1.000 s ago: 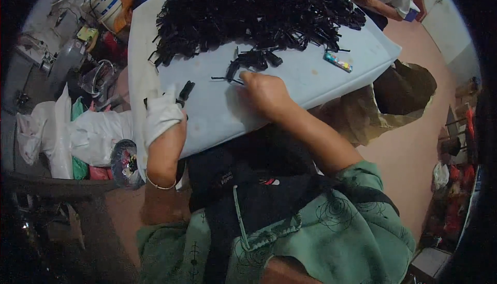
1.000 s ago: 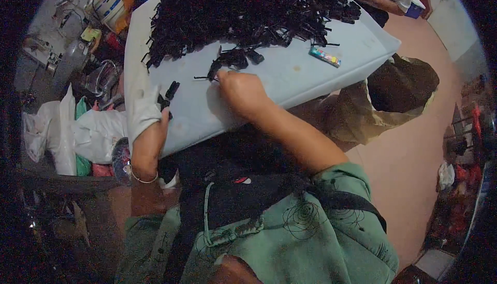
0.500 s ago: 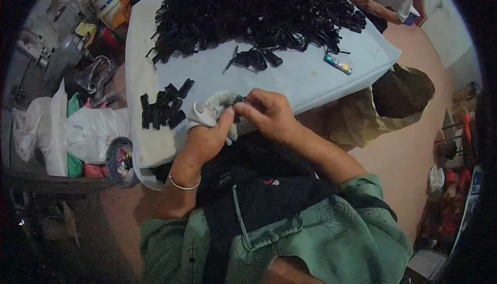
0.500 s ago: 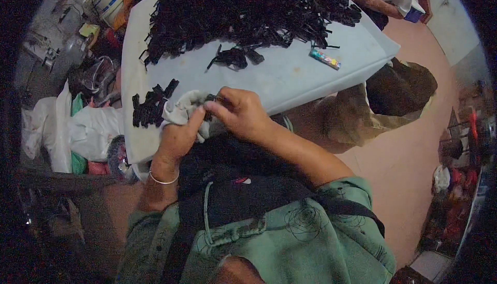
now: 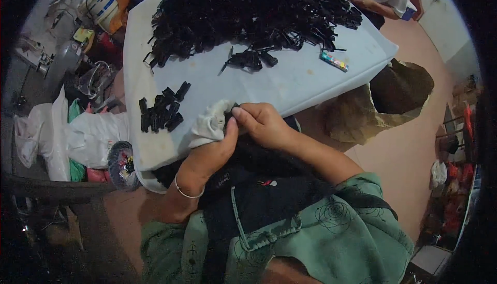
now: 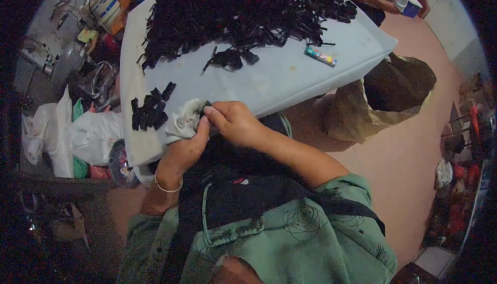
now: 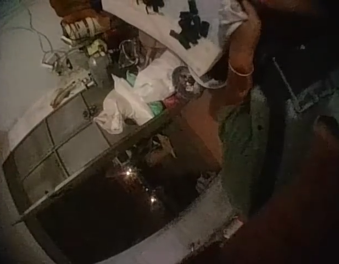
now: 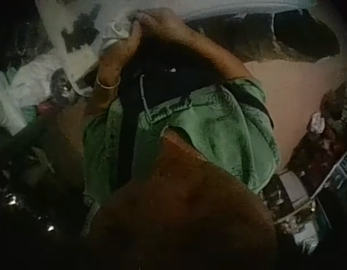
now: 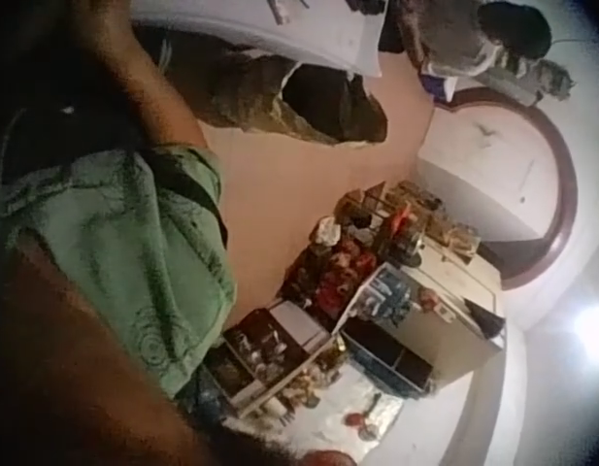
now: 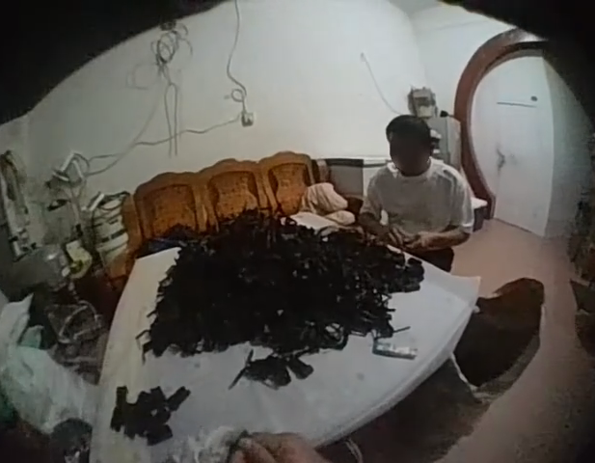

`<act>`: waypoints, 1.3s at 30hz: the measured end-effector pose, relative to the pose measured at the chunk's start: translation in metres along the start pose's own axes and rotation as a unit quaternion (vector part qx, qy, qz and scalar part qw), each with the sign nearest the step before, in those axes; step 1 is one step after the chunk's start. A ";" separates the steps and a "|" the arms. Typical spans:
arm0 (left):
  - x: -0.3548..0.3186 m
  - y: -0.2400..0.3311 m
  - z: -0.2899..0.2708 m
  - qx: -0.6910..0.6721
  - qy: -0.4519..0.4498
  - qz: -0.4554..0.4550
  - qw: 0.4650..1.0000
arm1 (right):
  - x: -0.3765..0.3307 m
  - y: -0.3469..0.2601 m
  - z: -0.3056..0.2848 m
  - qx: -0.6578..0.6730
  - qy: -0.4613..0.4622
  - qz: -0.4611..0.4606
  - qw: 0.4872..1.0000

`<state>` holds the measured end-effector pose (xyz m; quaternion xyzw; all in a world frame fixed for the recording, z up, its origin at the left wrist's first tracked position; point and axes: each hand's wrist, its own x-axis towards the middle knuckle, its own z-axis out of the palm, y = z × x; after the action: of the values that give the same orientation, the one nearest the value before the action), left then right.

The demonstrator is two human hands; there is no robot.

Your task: Inspecting and cleaning small black plastic components using a white cloth.

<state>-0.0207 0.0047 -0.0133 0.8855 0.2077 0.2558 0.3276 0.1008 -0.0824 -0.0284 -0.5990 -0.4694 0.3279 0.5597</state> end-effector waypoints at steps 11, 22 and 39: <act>0.003 -0.025 -0.007 -0.094 0.020 -0.056 0.994 | 0.002 -0.002 -0.022 -0.149 -0.015 -0.176 0.973; 0.006 0.004 -0.011 -0.233 -0.071 -0.087 0.966 | 0.004 -0.002 -0.017 -0.064 -0.046 -0.046 0.996; 0.021 -0.037 -0.066 0.285 0.045 0.034 0.957 | 0.074 0.006 -0.052 -0.427 0.167 -0.088 0.884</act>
<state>-0.0504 0.0732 0.0114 0.9362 0.2561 0.2369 0.0434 0.1755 -0.0319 -0.0164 -0.7820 -0.5148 -0.0600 0.3463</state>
